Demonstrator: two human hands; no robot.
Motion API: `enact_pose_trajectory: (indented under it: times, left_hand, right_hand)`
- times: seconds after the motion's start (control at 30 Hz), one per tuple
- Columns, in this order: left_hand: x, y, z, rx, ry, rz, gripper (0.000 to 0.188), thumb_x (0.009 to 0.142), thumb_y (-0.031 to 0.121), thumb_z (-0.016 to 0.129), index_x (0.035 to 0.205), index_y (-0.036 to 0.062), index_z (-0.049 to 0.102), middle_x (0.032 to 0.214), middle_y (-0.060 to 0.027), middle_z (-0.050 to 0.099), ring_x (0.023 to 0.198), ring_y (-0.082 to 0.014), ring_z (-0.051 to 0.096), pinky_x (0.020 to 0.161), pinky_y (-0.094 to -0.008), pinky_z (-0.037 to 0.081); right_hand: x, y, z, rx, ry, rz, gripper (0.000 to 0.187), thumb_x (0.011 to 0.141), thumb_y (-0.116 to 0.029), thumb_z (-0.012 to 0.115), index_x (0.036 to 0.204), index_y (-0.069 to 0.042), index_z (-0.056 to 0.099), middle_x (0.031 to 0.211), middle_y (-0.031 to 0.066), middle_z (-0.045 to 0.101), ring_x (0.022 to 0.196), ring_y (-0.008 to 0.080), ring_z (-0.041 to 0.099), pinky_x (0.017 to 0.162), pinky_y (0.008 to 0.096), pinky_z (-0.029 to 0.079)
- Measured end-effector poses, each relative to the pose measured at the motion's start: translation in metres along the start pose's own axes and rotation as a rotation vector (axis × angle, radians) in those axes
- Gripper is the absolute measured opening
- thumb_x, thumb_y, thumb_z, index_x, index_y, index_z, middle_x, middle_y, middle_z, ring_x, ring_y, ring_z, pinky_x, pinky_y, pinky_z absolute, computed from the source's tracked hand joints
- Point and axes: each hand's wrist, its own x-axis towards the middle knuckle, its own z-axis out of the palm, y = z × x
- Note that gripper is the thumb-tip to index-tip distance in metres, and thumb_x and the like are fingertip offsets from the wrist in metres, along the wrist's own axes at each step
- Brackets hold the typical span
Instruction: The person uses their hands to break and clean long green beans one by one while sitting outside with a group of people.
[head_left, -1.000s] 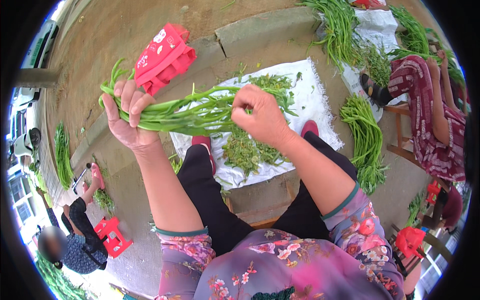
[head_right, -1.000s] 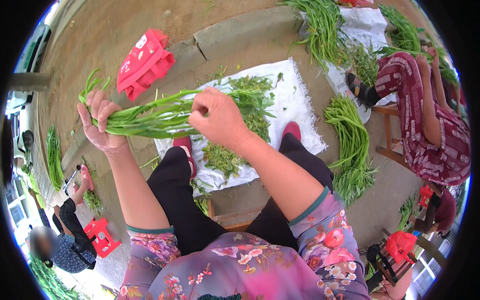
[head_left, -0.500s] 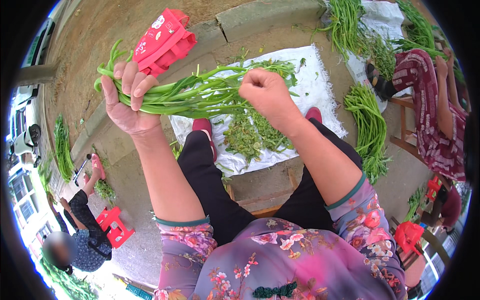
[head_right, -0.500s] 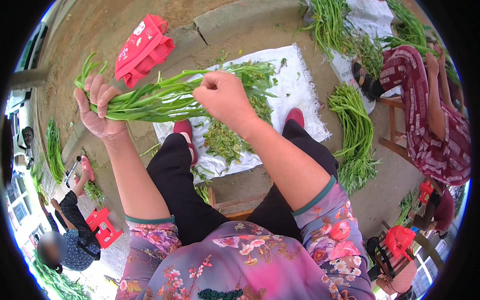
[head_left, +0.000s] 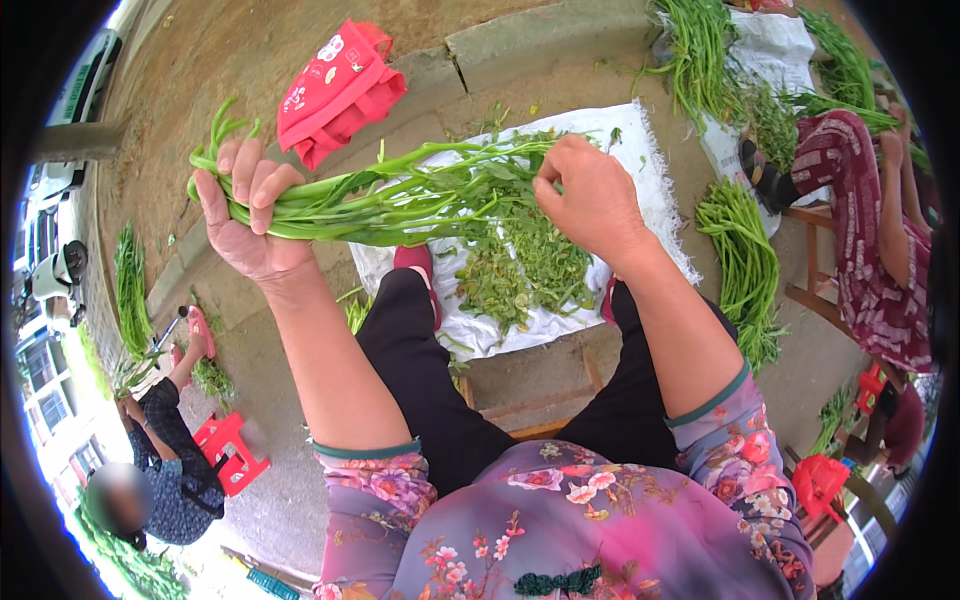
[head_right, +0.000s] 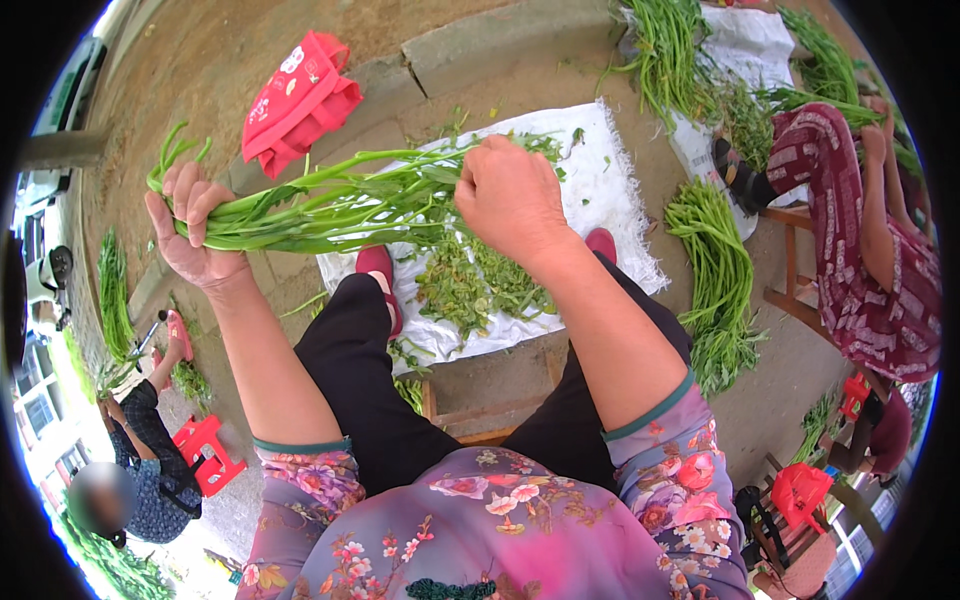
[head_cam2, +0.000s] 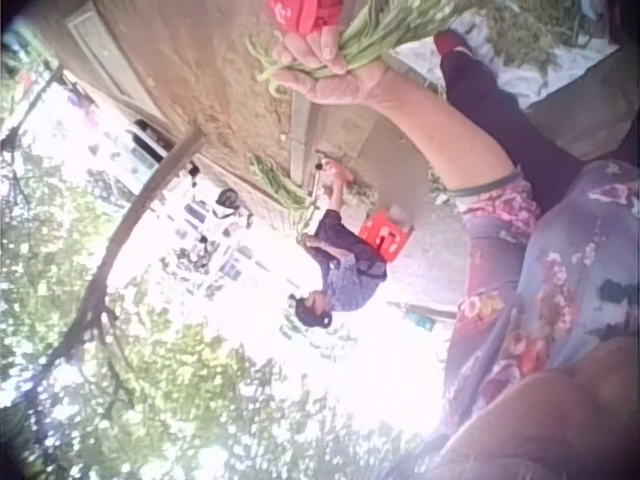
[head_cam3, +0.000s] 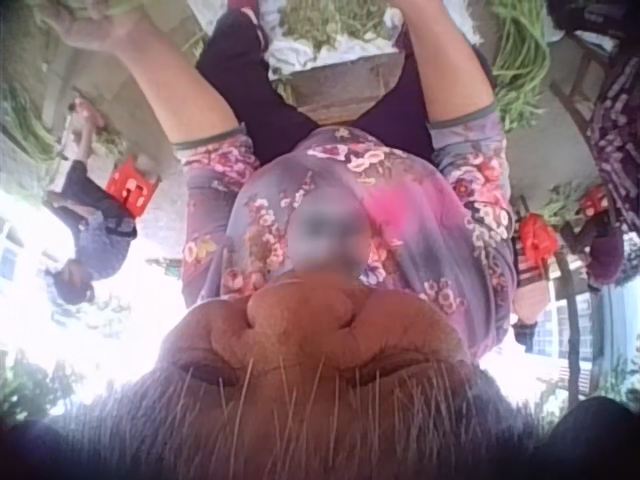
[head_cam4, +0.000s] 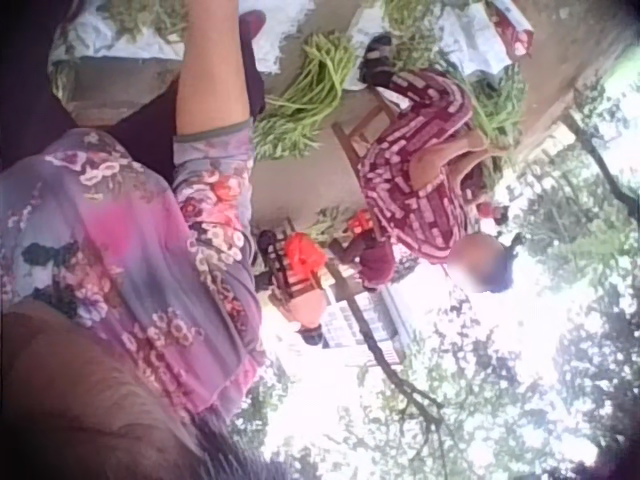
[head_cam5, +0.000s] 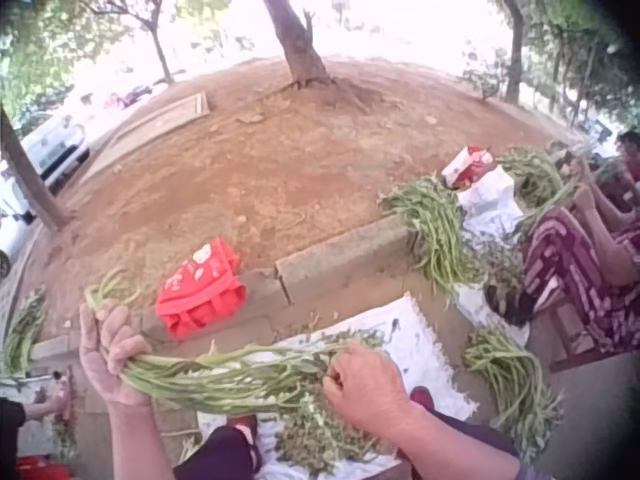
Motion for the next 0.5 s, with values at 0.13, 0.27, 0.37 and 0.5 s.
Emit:
enact_pose_trajectory:
  times: [0.13,0.27,0.37,0.5]
  left_hand:
    - [0.000,0.001,0.002,0.050,0.017,-0.001,0.019,0.090,0.015,0.057,0.086,0.0035,0.042,0.065,-0.0031,0.037,0.042,-0.0127,0.034,0.058,-0.0278,0.043]
    - [0.002,-0.007,0.005,0.058,0.018,-0.009,0.019,0.090,0.015,0.056,0.086,0.0038,0.042,0.065,-0.0025,0.036,0.042,-0.0126,0.033,0.058,-0.0278,0.043]
    - [0.003,-0.012,0.004,0.090,0.029,-0.011,0.020,0.091,0.017,0.056,0.088,0.0037,0.042,0.065,-0.0021,0.036,0.042,-0.0121,0.034,0.058,-0.0278,0.042]
    - [0.005,-0.018,0.003,0.115,0.025,-0.052,0.021,0.092,0.019,0.056,0.089,0.0035,0.043,0.065,-0.0019,0.036,0.043,-0.0114,0.034,0.059,-0.0278,0.042]
  right_hand:
    - [-0.007,0.008,-0.007,-0.072,-0.275,-0.057,0.013,0.074,-0.014,0.066,0.081,-0.003,0.064,0.084,0.0120,0.060,0.081,0.0315,0.061,0.073,0.0414,0.047]
    - [-0.017,0.013,0.006,0.005,-0.190,-0.204,0.016,0.076,-0.013,0.063,0.089,-0.003,0.066,0.083,0.0127,0.062,0.083,0.0324,0.062,0.075,0.0421,0.048]
    - [-0.008,-0.001,0.012,0.315,-0.056,-0.274,0.013,0.079,-0.011,0.061,0.089,-0.004,0.066,0.080,0.0129,0.061,0.079,0.0329,0.062,0.071,0.0407,0.049]
    - [-0.004,-0.023,0.015,0.487,0.035,-0.282,0.009,0.083,-0.010,0.060,0.087,-0.004,0.065,0.079,0.0121,0.060,0.074,0.0326,0.060,0.067,0.0378,0.049]
